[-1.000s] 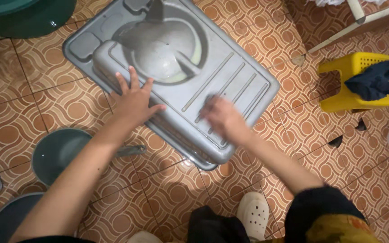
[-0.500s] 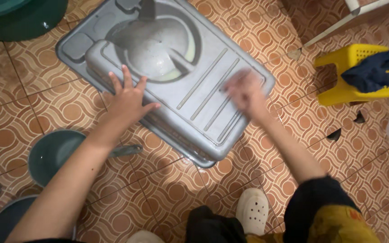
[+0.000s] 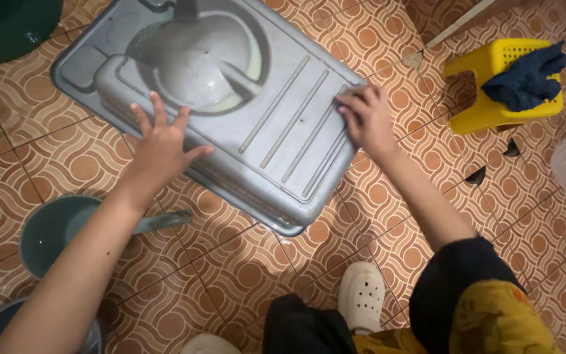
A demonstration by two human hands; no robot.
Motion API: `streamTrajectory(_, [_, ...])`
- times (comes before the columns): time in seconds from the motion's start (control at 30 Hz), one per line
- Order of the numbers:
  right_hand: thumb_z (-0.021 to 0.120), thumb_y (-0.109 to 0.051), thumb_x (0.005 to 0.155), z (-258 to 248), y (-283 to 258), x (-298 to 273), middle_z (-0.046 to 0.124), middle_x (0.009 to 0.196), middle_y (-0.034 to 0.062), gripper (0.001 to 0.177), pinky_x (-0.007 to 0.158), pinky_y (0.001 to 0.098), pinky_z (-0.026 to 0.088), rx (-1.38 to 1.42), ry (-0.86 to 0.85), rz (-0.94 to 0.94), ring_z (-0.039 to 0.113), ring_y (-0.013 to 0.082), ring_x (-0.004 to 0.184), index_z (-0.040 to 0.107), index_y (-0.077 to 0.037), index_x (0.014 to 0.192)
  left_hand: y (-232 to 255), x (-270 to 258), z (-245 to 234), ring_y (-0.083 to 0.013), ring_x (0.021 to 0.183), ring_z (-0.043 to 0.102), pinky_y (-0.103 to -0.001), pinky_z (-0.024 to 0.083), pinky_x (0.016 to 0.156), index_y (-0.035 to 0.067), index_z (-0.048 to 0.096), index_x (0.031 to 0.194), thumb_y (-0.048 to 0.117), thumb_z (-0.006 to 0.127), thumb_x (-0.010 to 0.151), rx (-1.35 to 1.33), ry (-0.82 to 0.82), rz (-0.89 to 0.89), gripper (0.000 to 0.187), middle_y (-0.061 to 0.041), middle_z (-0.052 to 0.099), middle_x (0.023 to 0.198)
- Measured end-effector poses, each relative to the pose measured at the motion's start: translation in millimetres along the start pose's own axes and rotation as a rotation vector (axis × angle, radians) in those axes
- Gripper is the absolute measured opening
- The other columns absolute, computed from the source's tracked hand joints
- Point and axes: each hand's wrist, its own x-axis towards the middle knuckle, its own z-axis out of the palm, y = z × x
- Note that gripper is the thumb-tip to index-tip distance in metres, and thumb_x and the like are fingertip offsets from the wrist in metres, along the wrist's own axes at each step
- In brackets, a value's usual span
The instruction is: The person scrubs a gray plastic container with a steel wool pad, pours detergent from a green pouch into the container, and continues scrubbing the interior and exterior surfaces. The person uses a ladle to pour water and rinses the container during the process.
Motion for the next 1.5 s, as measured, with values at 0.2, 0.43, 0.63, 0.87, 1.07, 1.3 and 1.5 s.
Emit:
streamTrajectory(0.2, [0.070, -0.005, 0.088, 18.0, -74.9, -63.1, 0.066, 0.126, 0.0122, 0.028, 0.109, 0.0496, 0.047, 0.300, -0.153, -0.216, 0.056, 0.0350, 0.124, 0.069, -0.012, 0.115, -3.2, 5.0, 2.8, -0.0744, 0.142, 0.001, -0.076, 0.005, 0.114, -0.007, 0.047, 0.147, 0.057, 0.078, 0.080, -0.007, 0.045, 0.098, 0.098, -0.059, 0.018, 0.145])
streamTrajectory(0.43, [0.066, -0.004, 0.102, -18.1, -13.5, -23.8, 0.065, 0.116, 0.0117, 0.019, 0.099, 0.0438, 0.053, 0.174, 0.090, -0.122, 0.062, 0.0317, 0.112, 0.063, -0.010, 0.120, -3.9, 6.8, 7.4, -0.0753, 0.133, -0.003, -0.074, 0.001, 0.110, -0.006, 0.046, 0.147, 0.056, 0.077, 0.076, -0.017, 0.020, 0.045, 0.099, -0.060, 0.014, 0.146])
streamTrajectory(0.63, [0.060, -0.009, 0.094, -1.3, -89.9, -60.4, 0.064, 0.104, 0.0084, 0.012, 0.088, 0.0415, 0.055, 0.437, -0.057, -0.347, 0.064, 0.0312, 0.100, 0.061, -0.015, 0.105, 1.1, 3.9, -1.9, -0.0665, 0.149, -0.001, -0.076, -0.002, 0.117, -0.014, 0.043, 0.147, 0.057, 0.075, 0.081, -0.016, 0.002, 0.117, 0.102, -0.058, 0.024, 0.144])
streamTrajectory(0.87, [0.073, -0.010, 0.086, -17.6, -17.1, -32.2, 0.062, 0.108, 0.0171, 0.024, 0.085, 0.0406, 0.051, -0.166, 0.040, -0.162, 0.061, 0.0325, 0.099, 0.065, -0.015, 0.109, 4.5, 8.5, 4.0, -0.0721, 0.141, -0.010, -0.079, -0.003, 0.111, -0.011, 0.045, 0.148, 0.053, 0.077, 0.082, -0.081, -0.009, 0.050, 0.098, -0.058, 0.010, 0.148])
streamTrajectory(1.07, [0.058, -0.020, 0.099, 13.7, -74.2, -87.5, 0.063, 0.130, 0.0155, 0.034, 0.108, 0.0432, 0.049, 0.209, -0.308, -0.349, 0.057, 0.0305, 0.123, 0.061, -0.001, 0.127, 5.9, 13.2, 11.2, -0.0753, 0.136, -0.008, -0.082, 0.015, 0.108, 0.003, 0.045, 0.153, 0.056, 0.079, 0.077, -0.025, -0.003, -0.039, 0.099, -0.049, 0.003, 0.157])
streamTrajectory(1.3, [0.061, -0.023, 0.097, 13.4, -100.9, -45.3, 0.057, 0.122, 0.0141, 0.007, 0.093, 0.0504, 0.042, 0.174, -0.614, -0.017, 0.054, 0.0342, 0.108, 0.059, -0.017, 0.097, 18.0, 18.3, 4.7, -0.0671, 0.143, -0.009, -0.091, 0.019, 0.097, 0.015, 0.038, 0.157, 0.059, 0.079, 0.077, 0.023, -0.128, -0.196, 0.100, -0.031, -0.006, 0.165])
streamTrajectory(1.5, [0.060, -0.022, 0.103, 97.3, -140.0, 49.5, 0.048, 0.119, 0.0195, 0.021, 0.093, 0.0503, 0.038, 0.169, -0.324, -0.080, 0.049, 0.0383, 0.111, 0.054, -0.007, 0.116, 17.8, 16.6, 8.1, -0.0658, 0.145, -0.007, -0.092, 0.020, 0.096, 0.019, 0.043, 0.156, 0.056, 0.081, 0.076, 0.043, -0.063, -0.189, 0.096, -0.029, -0.005, 0.167])
